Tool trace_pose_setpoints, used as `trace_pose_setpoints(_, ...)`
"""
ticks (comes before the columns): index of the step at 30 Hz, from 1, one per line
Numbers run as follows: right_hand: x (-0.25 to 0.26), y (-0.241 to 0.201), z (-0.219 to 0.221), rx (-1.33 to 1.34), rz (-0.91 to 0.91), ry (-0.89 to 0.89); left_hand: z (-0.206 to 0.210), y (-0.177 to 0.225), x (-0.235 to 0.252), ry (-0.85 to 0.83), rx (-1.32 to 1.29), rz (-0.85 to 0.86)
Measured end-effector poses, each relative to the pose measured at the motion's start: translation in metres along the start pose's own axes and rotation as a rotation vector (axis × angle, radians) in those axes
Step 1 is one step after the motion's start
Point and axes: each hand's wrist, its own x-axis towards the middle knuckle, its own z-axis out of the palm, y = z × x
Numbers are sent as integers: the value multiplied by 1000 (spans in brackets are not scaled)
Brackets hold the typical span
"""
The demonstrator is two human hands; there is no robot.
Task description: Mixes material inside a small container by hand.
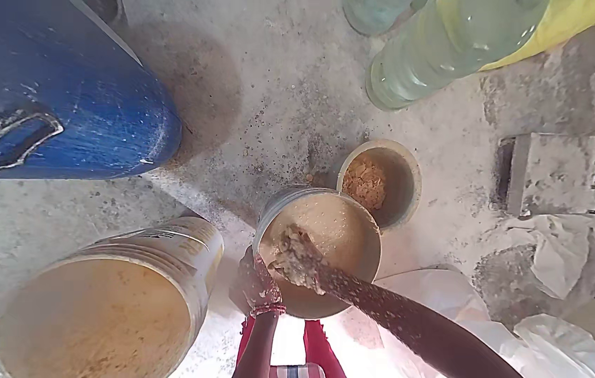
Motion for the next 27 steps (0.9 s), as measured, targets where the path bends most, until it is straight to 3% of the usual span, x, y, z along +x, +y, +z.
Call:
trace_pose_setpoints(1,19,-29,-37,32,215,-224,0,1,0,-5,0,-3)
trace_pose_setpoints(2,37,-31,-49,38,286,-285,0,1,1,-3,-6,-2)
trace_pose_setpoints(6,72,16,-46,-48,425,-312,4,-6,-3,9,20,-3)
trace_pose_setpoints(10,61,53,-43,226,633,-55,2,-9,-2,-20,73,-32)
trace_pose_setpoints(13,47,68,-40,241,756,-82,3,-11,-2,13,67,1)
trace_pose_setpoints(15,15,71,-30,238,751,-9,3,-8,-3,-10,79,-8)
trace_pose_setpoints(21,-6,42,21,342,992,-29,3,-11,-1,11,80,21)
trace_pose_setpoints(24,-21,10,60,610,1008,191,4,-13,-3,24,44,58)
trace_pose_setpoints(27,-20,-11,85,581,988,119,4,-10,-1,32,32,50)
